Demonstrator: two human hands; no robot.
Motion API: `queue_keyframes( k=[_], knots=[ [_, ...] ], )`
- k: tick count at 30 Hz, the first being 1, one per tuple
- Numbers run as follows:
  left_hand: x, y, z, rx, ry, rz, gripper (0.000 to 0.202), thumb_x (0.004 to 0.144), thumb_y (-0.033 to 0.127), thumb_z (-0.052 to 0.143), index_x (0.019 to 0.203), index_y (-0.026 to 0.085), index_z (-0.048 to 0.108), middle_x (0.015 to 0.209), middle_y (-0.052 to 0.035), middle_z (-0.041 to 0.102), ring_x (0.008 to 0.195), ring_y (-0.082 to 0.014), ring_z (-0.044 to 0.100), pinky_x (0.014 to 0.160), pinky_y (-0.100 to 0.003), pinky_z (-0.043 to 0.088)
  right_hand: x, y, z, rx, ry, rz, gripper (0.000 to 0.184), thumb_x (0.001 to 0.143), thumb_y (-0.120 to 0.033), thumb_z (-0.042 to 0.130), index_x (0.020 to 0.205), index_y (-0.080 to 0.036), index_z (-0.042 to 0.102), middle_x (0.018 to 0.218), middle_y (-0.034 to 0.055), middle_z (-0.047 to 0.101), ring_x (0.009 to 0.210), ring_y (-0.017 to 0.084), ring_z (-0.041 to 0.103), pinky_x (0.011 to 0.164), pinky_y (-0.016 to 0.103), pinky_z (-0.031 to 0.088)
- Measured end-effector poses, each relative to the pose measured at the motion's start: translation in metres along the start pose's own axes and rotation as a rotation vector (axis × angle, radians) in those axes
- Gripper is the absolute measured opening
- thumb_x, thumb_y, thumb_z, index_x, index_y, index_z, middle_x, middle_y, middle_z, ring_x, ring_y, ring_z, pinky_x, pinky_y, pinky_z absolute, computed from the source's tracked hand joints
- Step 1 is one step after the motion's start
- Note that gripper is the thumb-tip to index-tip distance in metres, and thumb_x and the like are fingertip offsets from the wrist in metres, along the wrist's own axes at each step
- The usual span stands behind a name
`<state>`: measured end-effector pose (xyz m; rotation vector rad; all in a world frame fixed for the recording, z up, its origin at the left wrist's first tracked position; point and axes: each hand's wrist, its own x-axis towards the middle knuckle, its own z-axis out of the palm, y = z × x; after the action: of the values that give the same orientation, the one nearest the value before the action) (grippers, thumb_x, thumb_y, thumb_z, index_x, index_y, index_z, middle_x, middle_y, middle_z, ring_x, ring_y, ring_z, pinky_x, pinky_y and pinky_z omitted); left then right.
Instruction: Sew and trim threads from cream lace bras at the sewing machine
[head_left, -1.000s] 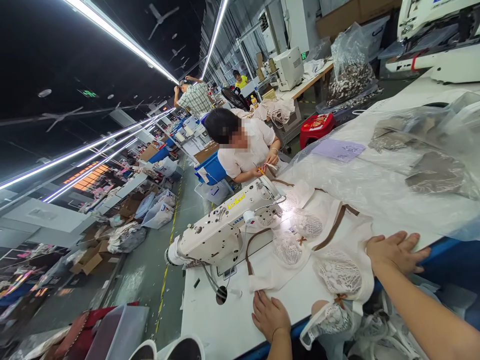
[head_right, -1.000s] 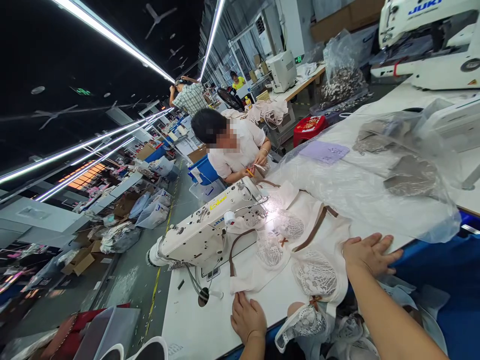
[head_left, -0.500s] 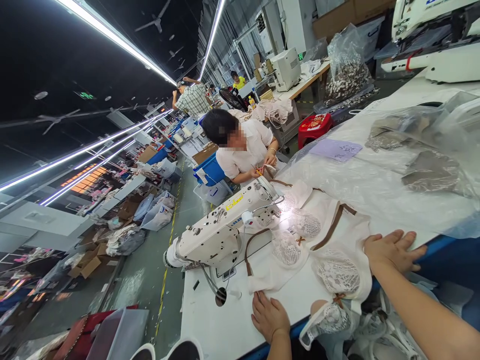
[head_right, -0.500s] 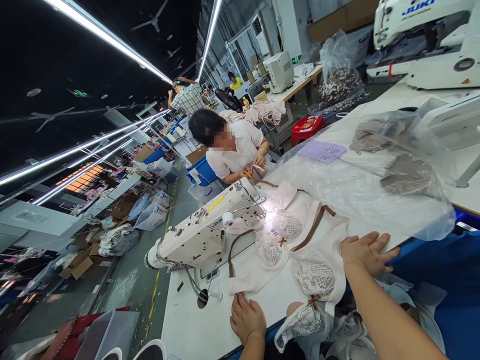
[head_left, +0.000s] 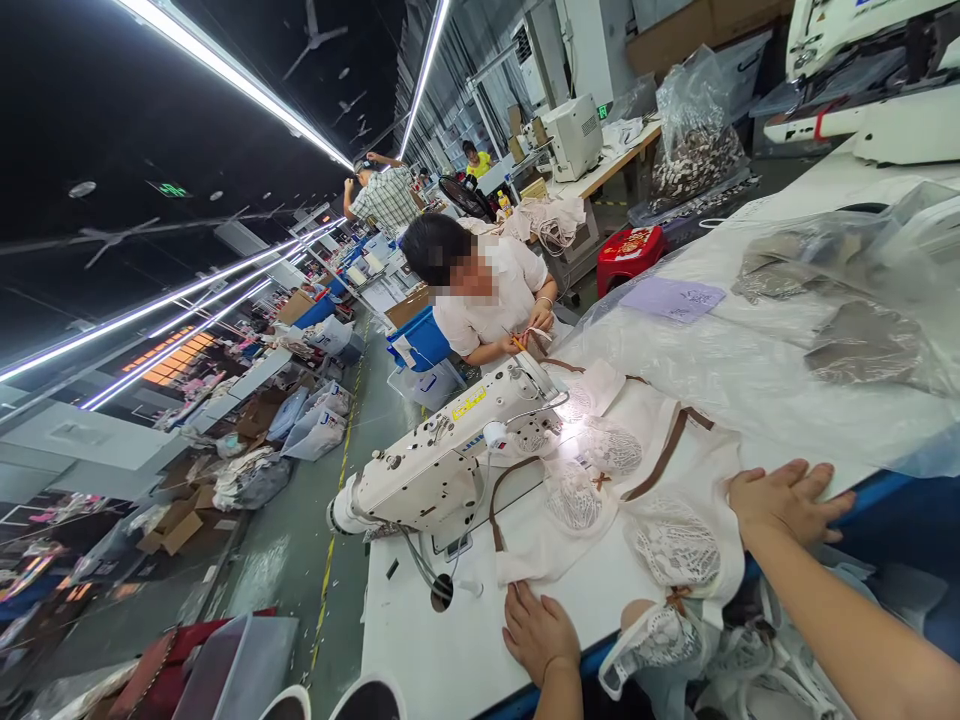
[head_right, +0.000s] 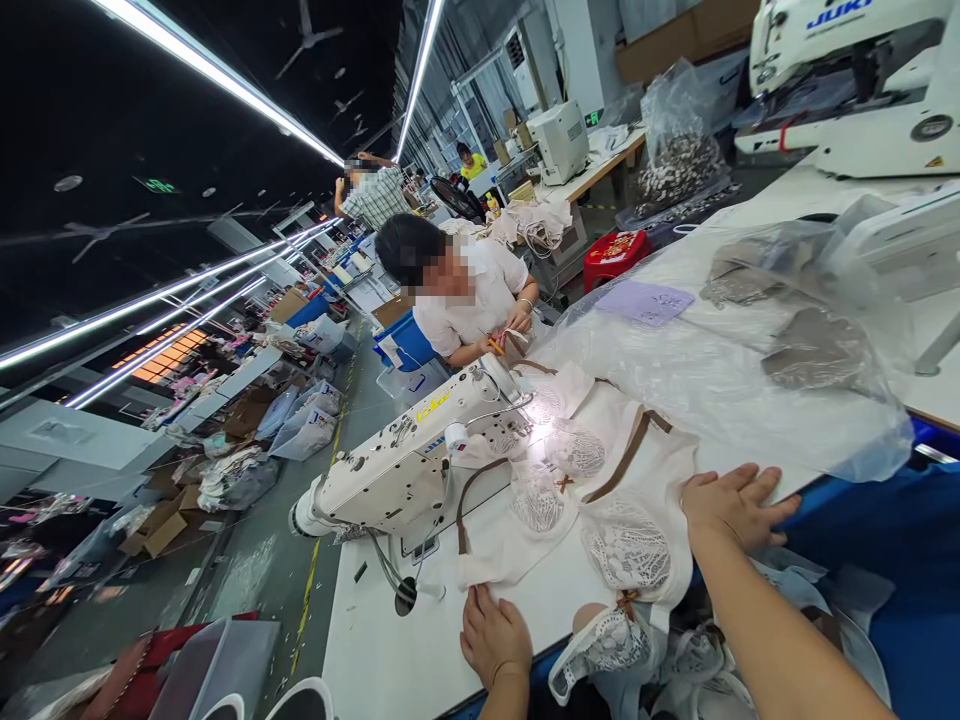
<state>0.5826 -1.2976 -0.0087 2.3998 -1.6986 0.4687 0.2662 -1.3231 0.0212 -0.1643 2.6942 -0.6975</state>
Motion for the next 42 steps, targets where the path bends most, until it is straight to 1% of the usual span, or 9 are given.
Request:
queue_keyframes(
  k=[8, 11, 13, 16, 20, 24, 32, 37, 42],
  knots=[
    [0.001, 0.001, -0.003, -0.013, -0.033, -0.007, 0.034, 0.084, 0.019, 0.040, 0.109, 0.012, 0.061, 0.120, -0.0133, 0.059, 0.111, -0.0263, 0.053, 0.091, -0.045, 0.041, -0.002, -0.001, -0.001, 0.012, 0.005, 0.007, 0.064, 0.089, -0.042, 0.020, 0.145, -0.012, 0.022, 0.151, 0.0072, 0.016, 0.135, 0.037, 0.009, 0.098, 0.065, 0.031],
    [0.001, -0.003, 0.002, -0.015, -0.025, -0.005, 0.033, 0.085, 0.020, 0.039, 0.109, 0.013, 0.061, 0.118, -0.0133, 0.060, 0.111, -0.0263, 0.053, 0.091, -0.045, 0.041, -0.001, -0.002, 0.002, 0.023, 0.014, 0.022, 0.063, 0.089, -0.042, 0.020, 0.145, -0.013, 0.023, 0.151, 0.0070, 0.018, 0.134, 0.036, 0.010, 0.096, 0.067, 0.032],
    [0.000, -0.007, 0.007, -0.006, 0.008, -0.001, 0.034, 0.087, 0.021, 0.038, 0.111, 0.014, 0.060, 0.118, -0.0136, 0.059, 0.110, -0.0259, 0.054, 0.090, -0.044, 0.042, -0.001, -0.003, 0.002, 0.021, 0.022, 0.030, 0.063, 0.089, -0.042, 0.019, 0.145, -0.015, 0.024, 0.150, 0.0059, 0.018, 0.134, 0.036, 0.010, 0.095, 0.067, 0.033],
    [-0.001, -0.011, 0.011, 0.009, 0.016, 0.034, 0.035, 0.087, 0.022, 0.036, 0.112, 0.014, 0.060, 0.118, -0.0142, 0.059, 0.109, -0.0256, 0.054, 0.088, -0.043, 0.043, -0.003, -0.005, -0.002, 0.007, 0.013, 0.035, 0.063, 0.088, -0.042, 0.021, 0.145, -0.016, 0.022, 0.151, 0.0056, 0.018, 0.135, 0.034, 0.008, 0.097, 0.066, 0.032],
    [0.000, -0.008, 0.005, 0.019, -0.036, 0.049, 0.036, 0.085, 0.021, 0.037, 0.111, 0.011, 0.060, 0.119, -0.0154, 0.059, 0.109, -0.0271, 0.054, 0.089, -0.045, 0.042, -0.003, -0.007, -0.008, 0.009, -0.006, 0.037, 0.064, 0.087, -0.040, 0.025, 0.145, -0.013, 0.022, 0.151, 0.0077, 0.015, 0.135, 0.036, 0.009, 0.098, 0.066, 0.030],
    [0.002, -0.004, 0.000, 0.015, -0.055, 0.035, 0.037, 0.086, 0.022, 0.037, 0.113, 0.009, 0.059, 0.119, -0.0160, 0.058, 0.110, -0.0274, 0.053, 0.091, -0.046, 0.041, -0.002, -0.006, -0.007, -0.013, -0.004, 0.034, 0.064, 0.087, -0.040, 0.025, 0.144, -0.011, 0.023, 0.151, 0.0084, 0.016, 0.135, 0.036, 0.010, 0.097, 0.066, 0.031],
    [0.003, -0.004, 0.001, -0.003, -0.027, 0.036, 0.037, 0.085, 0.022, 0.037, 0.112, 0.009, 0.059, 0.120, -0.0158, 0.058, 0.109, -0.0277, 0.052, 0.090, -0.045, 0.041, -0.001, -0.007, -0.006, -0.005, 0.010, 0.031, 0.064, 0.087, -0.039, 0.026, 0.143, -0.010, 0.025, 0.151, 0.0077, 0.015, 0.133, 0.038, 0.012, 0.097, 0.066, 0.031],
    [0.003, -0.004, 0.001, -0.010, -0.036, 0.022, 0.036, 0.084, 0.022, 0.039, 0.112, 0.011, 0.059, 0.120, -0.0151, 0.058, 0.109, -0.0271, 0.052, 0.091, -0.045, 0.041, 0.000, -0.004, -0.002, -0.019, 0.024, 0.027, 0.063, 0.087, -0.040, 0.026, 0.143, -0.011, 0.025, 0.151, 0.0079, 0.017, 0.133, 0.038, 0.013, 0.095, 0.067, 0.032],
    [0.004, -0.005, 0.002, -0.005, -0.041, 0.030, 0.037, 0.084, 0.022, 0.039, 0.113, 0.010, 0.058, 0.120, -0.0159, 0.057, 0.110, -0.0275, 0.052, 0.090, -0.045, 0.041, 0.001, -0.003, 0.000, -0.016, 0.030, 0.019, 0.063, 0.087, -0.040, 0.026, 0.143, -0.012, 0.026, 0.151, 0.0080, 0.017, 0.134, 0.037, 0.011, 0.096, 0.066, 0.032]
  ],
)
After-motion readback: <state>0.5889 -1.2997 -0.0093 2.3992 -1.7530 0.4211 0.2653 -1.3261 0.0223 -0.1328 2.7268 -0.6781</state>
